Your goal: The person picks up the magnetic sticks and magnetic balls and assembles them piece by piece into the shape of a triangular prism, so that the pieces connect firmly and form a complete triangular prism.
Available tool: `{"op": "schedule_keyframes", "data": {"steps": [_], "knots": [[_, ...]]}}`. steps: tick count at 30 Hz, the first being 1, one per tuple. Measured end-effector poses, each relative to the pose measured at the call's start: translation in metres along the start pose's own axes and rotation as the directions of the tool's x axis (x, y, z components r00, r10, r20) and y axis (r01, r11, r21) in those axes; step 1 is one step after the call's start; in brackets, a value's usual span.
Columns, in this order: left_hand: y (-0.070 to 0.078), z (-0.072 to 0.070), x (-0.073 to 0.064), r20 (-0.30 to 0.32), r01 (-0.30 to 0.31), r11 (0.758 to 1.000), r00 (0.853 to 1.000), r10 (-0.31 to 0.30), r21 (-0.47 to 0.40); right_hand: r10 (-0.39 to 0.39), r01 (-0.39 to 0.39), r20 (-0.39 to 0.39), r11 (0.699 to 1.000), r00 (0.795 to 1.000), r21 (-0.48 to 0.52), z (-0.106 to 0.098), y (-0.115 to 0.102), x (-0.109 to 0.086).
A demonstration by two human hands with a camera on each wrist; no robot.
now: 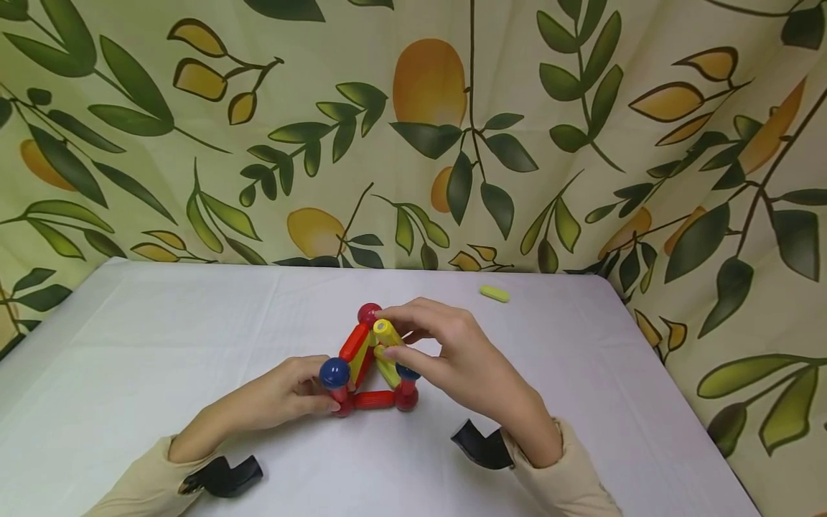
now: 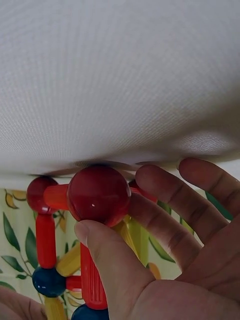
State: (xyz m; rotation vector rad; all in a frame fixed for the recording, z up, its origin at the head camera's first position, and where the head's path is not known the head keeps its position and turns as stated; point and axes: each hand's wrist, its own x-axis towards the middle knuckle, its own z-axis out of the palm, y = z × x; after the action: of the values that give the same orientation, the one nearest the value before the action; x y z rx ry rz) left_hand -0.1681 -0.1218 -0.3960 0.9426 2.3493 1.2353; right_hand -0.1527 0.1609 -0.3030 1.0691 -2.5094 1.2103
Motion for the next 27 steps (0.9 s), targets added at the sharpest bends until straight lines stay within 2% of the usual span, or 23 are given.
{"op": "schedule_keyframes", "data": {"steps": [4,7,11,17,21,27], "knots": [[-0.0005,-0.0002,0.0003,0.002,-0.009,1.0,1.0,0.009,-0.008,-0.038,0.038,-0.004,0.999,0.999,-0.003,0.0044,-0.002,0.0007],[-0.0007,-0.0004,0.0002,0.0,-0.009,1.0,1.0,0.009,-0.005,-0.03,0.03,0.017,1.0,0.999,-0.001,0.0049,-0.0026,0.0013],[-0.0009,-0.001,-0.0001,-0.002,0.006,1.0,1.0,-0.006,0.006,0.035,-0.034,0.08,0.999,0.996,-0.02,0.0038,-0.0018,0.0016],[-0.0018,-0.0011,0.0005,0.002,0.001,1.0,1.0,-0.001,0.003,0.141,-0.131,0.145,0.989,0.979,-0.074,0.0036,-0.0006,0.0017],[-0.0023,-0.0008,0.0004,0.004,0.001,1.0,1.0,-0.001,0.0,0.17,-0.156,0.139,0.982,0.976,-0.103,0.0039,-0.0009,0.0009],[-0.0013,-0.0011,-0.0001,0.005,0.002,1.0,1.0,-0.002,0.0,0.135,-0.117,0.107,0.98,0.985,-0.162,0.0035,0.0,0.0003]]}}
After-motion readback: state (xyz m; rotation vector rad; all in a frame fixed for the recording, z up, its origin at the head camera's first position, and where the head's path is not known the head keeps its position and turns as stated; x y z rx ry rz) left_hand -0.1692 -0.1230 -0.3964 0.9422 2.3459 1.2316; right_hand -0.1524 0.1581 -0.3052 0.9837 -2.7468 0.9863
